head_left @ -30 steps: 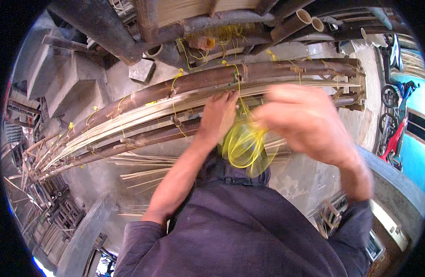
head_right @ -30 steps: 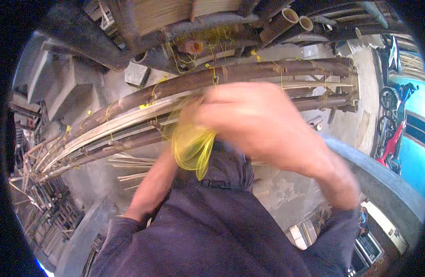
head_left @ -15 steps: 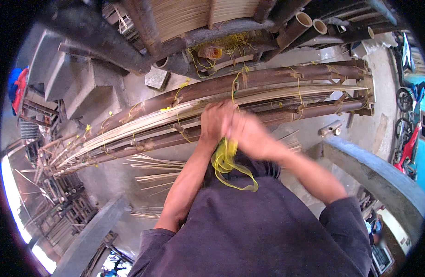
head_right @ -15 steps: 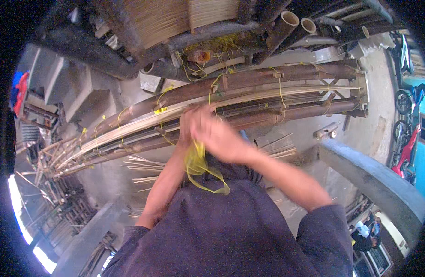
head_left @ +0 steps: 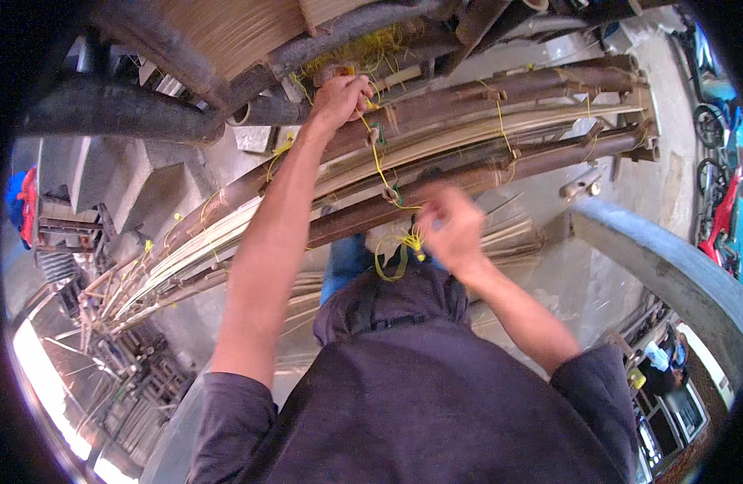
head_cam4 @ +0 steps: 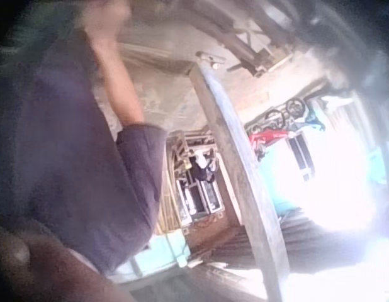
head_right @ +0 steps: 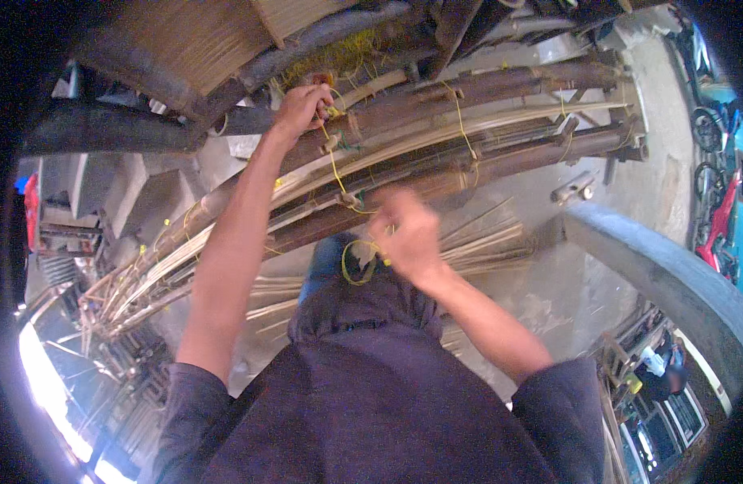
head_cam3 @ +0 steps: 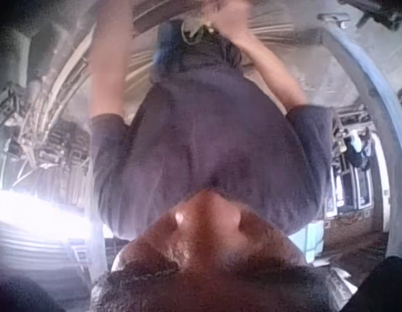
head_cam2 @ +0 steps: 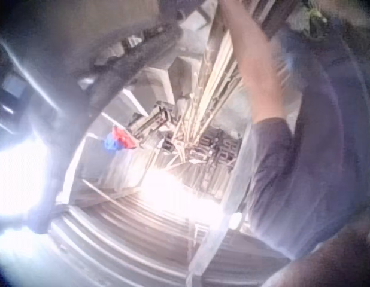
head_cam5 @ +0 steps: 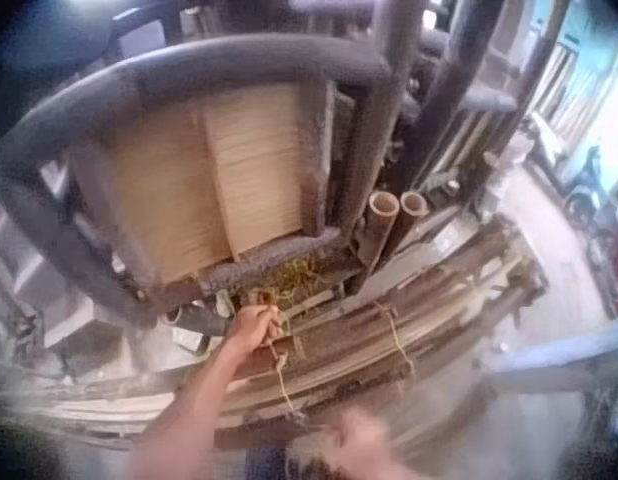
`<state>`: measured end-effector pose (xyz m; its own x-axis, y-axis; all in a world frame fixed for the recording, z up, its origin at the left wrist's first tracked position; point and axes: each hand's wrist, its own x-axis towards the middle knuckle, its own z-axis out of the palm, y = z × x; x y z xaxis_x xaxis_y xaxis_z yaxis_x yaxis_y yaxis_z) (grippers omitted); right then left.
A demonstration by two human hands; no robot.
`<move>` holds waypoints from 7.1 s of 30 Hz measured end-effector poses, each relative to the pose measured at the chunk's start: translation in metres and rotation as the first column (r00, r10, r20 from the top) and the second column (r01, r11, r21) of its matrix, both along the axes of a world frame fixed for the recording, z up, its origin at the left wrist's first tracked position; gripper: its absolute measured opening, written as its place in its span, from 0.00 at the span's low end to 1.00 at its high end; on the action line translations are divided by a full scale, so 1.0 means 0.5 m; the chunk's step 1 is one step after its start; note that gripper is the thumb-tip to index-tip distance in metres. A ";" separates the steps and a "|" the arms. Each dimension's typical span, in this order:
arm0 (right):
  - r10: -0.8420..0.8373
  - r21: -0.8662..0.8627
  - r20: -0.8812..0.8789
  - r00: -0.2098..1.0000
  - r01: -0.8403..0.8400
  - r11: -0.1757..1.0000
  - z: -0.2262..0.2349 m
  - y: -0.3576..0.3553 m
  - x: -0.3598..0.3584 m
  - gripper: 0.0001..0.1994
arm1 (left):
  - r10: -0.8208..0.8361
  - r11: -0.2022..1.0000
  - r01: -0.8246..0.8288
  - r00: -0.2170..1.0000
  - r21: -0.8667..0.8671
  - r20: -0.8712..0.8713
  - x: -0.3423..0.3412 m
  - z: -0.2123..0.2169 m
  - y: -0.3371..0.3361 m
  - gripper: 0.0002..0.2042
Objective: The person sits on the floor and gathers thin wooden strips, then stands to tie them together with yellow string on a wooden rack. The person repeatedly wraps and knots the string around the strips to secure them.
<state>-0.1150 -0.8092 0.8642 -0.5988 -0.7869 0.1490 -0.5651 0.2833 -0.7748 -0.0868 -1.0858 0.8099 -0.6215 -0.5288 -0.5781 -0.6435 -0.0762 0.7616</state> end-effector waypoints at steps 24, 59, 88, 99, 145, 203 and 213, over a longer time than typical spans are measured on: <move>0.813 0.081 -0.191 0.550 -0.817 0.571 0.350 -0.485 0.311 0.14 | -0.157 0.657 0.005 0.979 -0.753 -0.130 0.509 0.095 0.131 0.06; -0.342 0.369 0.927 0.152 -0.221 0.902 -0.122 -0.213 0.688 0.30 | -0.250 0.910 0.333 0.916 0.248 -0.315 0.669 0.226 -0.221 0.23; 0.680 0.245 0.469 0.564 -0.823 0.513 -0.045 -0.347 0.736 0.09 | 0.052 0.999 -0.047 0.887 0.023 -0.458 0.731 0.220 -0.100 0.18; 0.242 -0.007 -0.259 0.935 -0.252 0.968 0.036 -0.329 0.620 0.17 | -0.202 0.931 0.243 0.964 -0.273 0.171 0.658 -0.015 -0.308 0.17; 0.800 0.173 0.139 0.584 -0.809 0.561 -0.088 -0.471 1.076 0.04 | 0.053 0.995 -0.060 0.996 -0.084 -0.077 0.955 0.064 -0.379 0.14; 0.268 0.122 -0.390 0.881 -0.239 0.963 0.055 -0.659 1.244 0.12 | -0.077 0.995 0.072 0.995 -0.072 -0.069 1.304 -0.003 -0.563 0.11; -0.220 0.220 0.976 -0.005 0.015 0.975 0.041 -0.570 1.638 0.06 | -0.442 0.854 0.399 0.895 -0.333 -0.061 1.733 0.222 -0.553 0.17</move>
<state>0.7037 -1.0940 0.8849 -0.1583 -0.6334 -0.7574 0.7818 0.3881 -0.4879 0.7796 -1.3626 0.9208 -0.8824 -0.3355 -0.3299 -0.4546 0.4277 0.7813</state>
